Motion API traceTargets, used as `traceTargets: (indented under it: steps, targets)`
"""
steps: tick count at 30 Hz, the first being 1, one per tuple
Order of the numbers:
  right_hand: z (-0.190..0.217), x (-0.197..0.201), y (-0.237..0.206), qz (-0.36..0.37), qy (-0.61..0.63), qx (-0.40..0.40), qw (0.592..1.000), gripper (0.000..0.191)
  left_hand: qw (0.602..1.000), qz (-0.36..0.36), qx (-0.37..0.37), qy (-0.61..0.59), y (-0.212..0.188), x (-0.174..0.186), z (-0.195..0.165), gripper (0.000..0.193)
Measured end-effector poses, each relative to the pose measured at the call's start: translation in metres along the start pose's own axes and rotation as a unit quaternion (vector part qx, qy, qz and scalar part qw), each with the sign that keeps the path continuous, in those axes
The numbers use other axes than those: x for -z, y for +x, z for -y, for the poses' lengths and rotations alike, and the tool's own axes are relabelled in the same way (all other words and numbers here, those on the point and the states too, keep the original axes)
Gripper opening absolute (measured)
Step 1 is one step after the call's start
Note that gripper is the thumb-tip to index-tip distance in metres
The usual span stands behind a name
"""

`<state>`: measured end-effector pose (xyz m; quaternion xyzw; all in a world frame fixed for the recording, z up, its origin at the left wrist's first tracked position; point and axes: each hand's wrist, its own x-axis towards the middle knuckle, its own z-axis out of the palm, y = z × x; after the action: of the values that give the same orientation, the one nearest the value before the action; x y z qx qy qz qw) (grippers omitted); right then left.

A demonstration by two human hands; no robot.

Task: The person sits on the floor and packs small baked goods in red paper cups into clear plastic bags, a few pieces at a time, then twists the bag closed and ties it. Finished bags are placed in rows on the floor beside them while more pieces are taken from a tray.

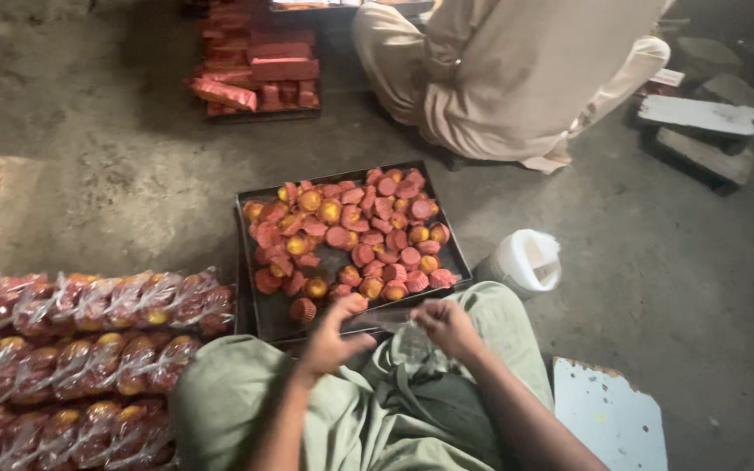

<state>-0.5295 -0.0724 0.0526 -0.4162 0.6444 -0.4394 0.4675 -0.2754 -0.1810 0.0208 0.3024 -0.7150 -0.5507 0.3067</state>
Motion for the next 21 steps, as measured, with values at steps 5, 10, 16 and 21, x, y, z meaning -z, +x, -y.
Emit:
traceTargets:
  steps: [5, 10, 16, 21]
  targets:
    - [-0.010, -0.022, -0.013, 0.071, -0.168, 0.165, 0.969, 0.003, 0.936, 0.079, 0.081, 0.333, -0.005, -0.027, -0.006, 0.012]
    - [-0.017, 0.013, -0.005, -0.037, -0.123, 0.153, 0.980, 0.009, 0.996, -0.025, 0.089, -0.017, 0.002, 0.002, 0.036, 0.008]
    - [-0.022, 0.020, -0.014, -0.103, 0.053, -0.013, 0.993, 0.013, 0.990, -0.061, 0.087, -0.098, 0.009, 0.009, 0.050, 0.009]
    - [0.009, 0.013, -0.015, -0.158, -0.153, 0.184, 0.958, 0.022, 0.936, -0.213, 0.275, -0.055, 0.011, 0.024, 0.011, 0.040]
